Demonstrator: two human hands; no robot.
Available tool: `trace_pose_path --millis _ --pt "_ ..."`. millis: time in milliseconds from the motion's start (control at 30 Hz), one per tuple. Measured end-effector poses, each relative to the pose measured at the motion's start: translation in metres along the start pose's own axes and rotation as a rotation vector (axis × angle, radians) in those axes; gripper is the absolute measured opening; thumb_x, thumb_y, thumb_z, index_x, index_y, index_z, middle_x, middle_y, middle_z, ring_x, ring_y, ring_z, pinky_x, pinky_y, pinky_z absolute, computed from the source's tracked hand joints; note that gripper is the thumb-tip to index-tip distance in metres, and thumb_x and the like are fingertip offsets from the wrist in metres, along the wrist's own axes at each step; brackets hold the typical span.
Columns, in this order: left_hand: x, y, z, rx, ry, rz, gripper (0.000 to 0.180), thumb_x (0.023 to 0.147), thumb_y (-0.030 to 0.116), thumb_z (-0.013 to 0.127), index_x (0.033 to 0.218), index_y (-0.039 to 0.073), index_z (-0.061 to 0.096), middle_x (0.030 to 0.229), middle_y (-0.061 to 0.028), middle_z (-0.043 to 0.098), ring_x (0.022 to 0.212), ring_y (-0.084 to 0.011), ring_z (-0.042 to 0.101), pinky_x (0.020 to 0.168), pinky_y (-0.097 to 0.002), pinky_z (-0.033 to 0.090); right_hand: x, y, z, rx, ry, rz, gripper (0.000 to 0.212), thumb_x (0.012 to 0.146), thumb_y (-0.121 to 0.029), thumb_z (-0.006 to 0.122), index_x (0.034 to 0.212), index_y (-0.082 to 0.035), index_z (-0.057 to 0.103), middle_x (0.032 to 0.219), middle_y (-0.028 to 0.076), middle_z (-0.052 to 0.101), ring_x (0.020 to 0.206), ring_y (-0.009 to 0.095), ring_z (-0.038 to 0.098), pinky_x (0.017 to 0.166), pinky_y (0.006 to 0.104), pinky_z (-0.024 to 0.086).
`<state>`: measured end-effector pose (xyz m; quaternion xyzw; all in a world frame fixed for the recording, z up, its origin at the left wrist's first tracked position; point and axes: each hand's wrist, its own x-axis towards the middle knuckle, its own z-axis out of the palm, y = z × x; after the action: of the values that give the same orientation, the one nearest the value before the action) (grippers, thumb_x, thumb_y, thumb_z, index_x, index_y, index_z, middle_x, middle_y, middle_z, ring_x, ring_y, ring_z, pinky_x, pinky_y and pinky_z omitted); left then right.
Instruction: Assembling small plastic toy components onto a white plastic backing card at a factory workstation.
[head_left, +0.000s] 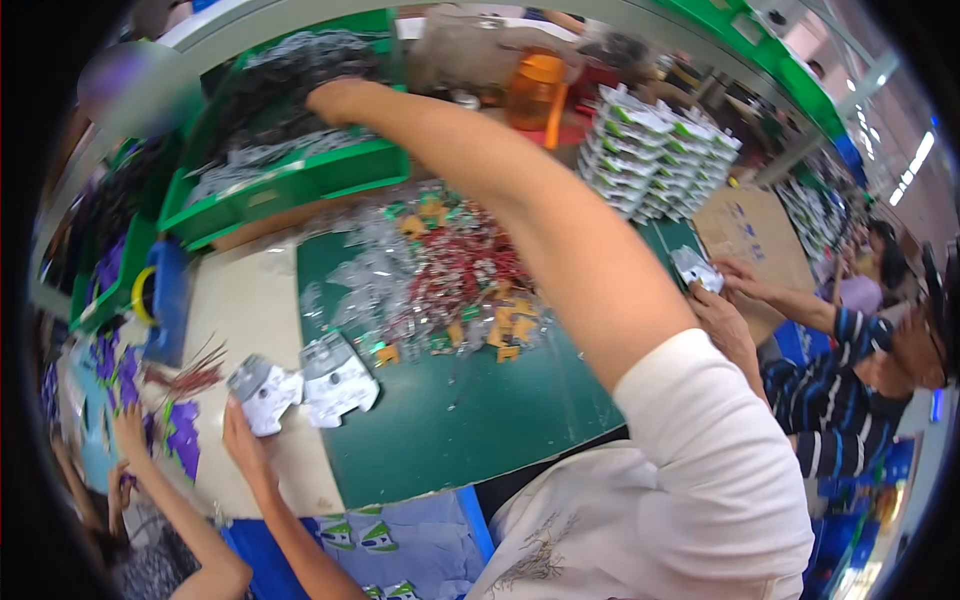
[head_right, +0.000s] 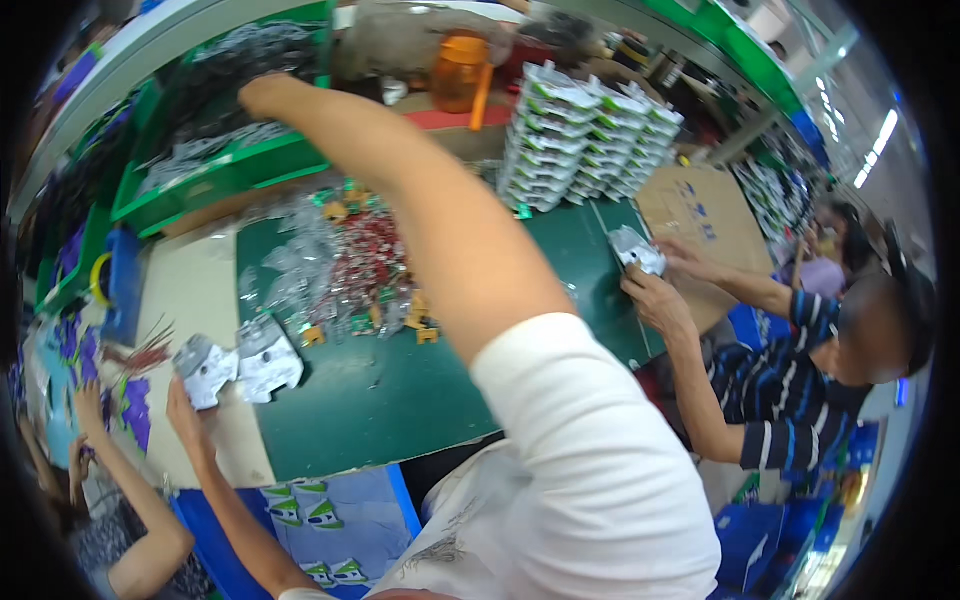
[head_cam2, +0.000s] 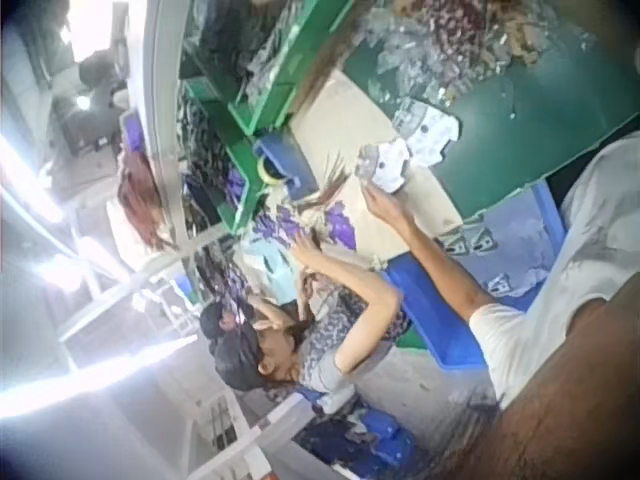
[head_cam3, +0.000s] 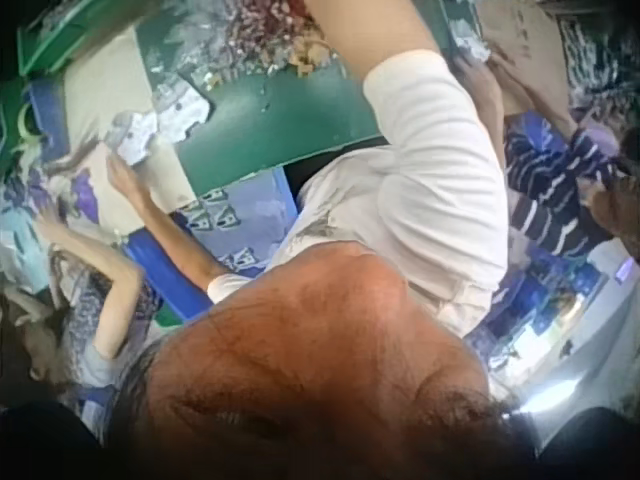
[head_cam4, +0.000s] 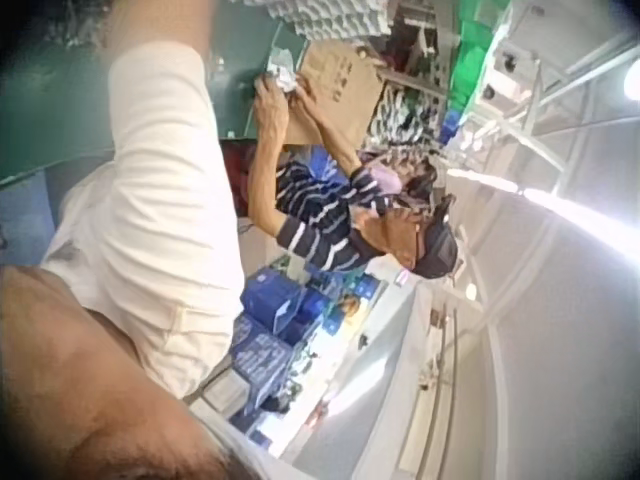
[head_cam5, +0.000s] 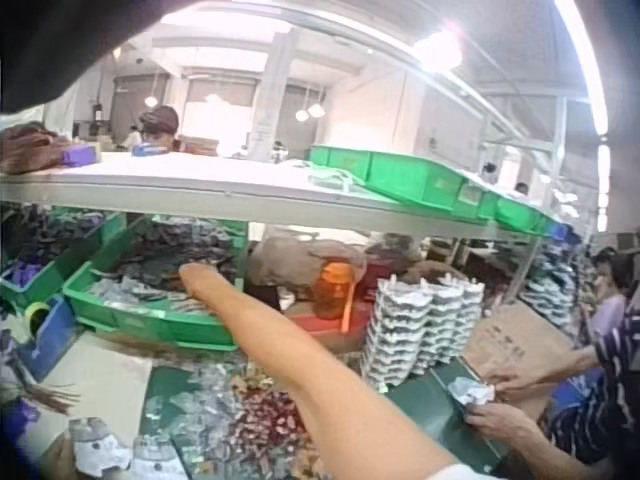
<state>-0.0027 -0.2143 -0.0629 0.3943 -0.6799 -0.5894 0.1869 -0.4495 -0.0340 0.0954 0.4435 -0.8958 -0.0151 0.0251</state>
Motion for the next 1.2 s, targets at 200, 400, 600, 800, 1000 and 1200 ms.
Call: trace_pose_path --millis 200,400,600,800,1000,1200 --pt "-0.065 0.019 0.009 0.535 0.161 0.582 0.042 0.098 0.018 0.049 0.134 -0.001 0.044 0.132 -0.0161 0.046 0.108 -0.0253 0.052 0.086 -0.0335 0.045 0.016 0.031 0.015 -0.227 -0.095 0.038 0.036 0.09 -0.022 0.05 0.124 -0.014 0.06 0.132 0.007 0.055 0.12 0.028 0.054 0.093 0.0543 0.044" --pt "-0.151 -0.001 -0.006 0.701 0.31 0.828 0.029 0.091 0.003 0.058 0.12 -0.003 0.056 0.126 -0.0174 0.053 0.106 -0.0246 0.056 0.076 -0.0311 0.05 -0.002 -0.001 -0.007 -0.352 0.045 -0.097 0.031 0.09 -0.022 0.049 0.117 -0.017 0.064 0.123 0.008 0.06 0.115 0.028 0.057 0.088 0.0496 0.048" --pt "-0.18 -0.017 0.005 0.579 0.21 0.88 0.019 0.086 -0.005 0.059 0.104 -0.006 0.06 0.112 -0.0219 0.058 0.103 -0.0335 0.057 0.084 -0.0387 0.047 -0.032 -0.096 -0.061 -0.313 0.228 -0.375 0.026 0.089 -0.02 0.049 0.11 -0.017 0.066 0.114 0.005 0.065 0.108 0.026 0.061 0.077 0.0458 0.053" --pt "-0.213 -0.01 0.025 0.542 0.115 0.785 0.024 0.079 -0.004 0.067 0.102 0.002 0.067 0.104 -0.0128 0.065 0.096 -0.0269 0.061 0.085 -0.0351 0.048 -0.074 -0.197 -0.053 -0.236 0.372 -0.634 0.019 0.085 -0.018 0.059 0.102 -0.018 0.067 0.099 0.005 0.068 0.096 0.026 0.065 0.07 0.0412 0.055" --pt "-0.271 -0.138 -0.015 0.198 0.086 0.323 0.02 0.083 0.002 0.064 0.103 0.001 0.065 0.1 -0.0129 0.063 0.082 -0.0226 0.064 0.07 -0.0312 0.053 -0.162 -0.196 -0.041 -0.033 0.467 -0.722 0.027 0.086 -0.017 0.062 0.112 -0.013 0.064 0.102 0.012 0.065 0.094 0.031 0.064 0.078 0.0376 0.052" --pt "-0.311 -0.313 -0.041 0.391 0.302 -0.457 0.06 0.079 0.032 0.071 0.125 -0.001 0.049 0.108 -0.0193 0.059 0.094 -0.0273 0.061 0.078 -0.0356 0.05 -0.257 -0.174 -0.015 0.425 0.043 -0.547 0.021 0.082 0.003 0.063 0.102 0.001 0.063 0.086 0.009 0.061 0.071 0.014 0.058 0.061 0.028 0.046"
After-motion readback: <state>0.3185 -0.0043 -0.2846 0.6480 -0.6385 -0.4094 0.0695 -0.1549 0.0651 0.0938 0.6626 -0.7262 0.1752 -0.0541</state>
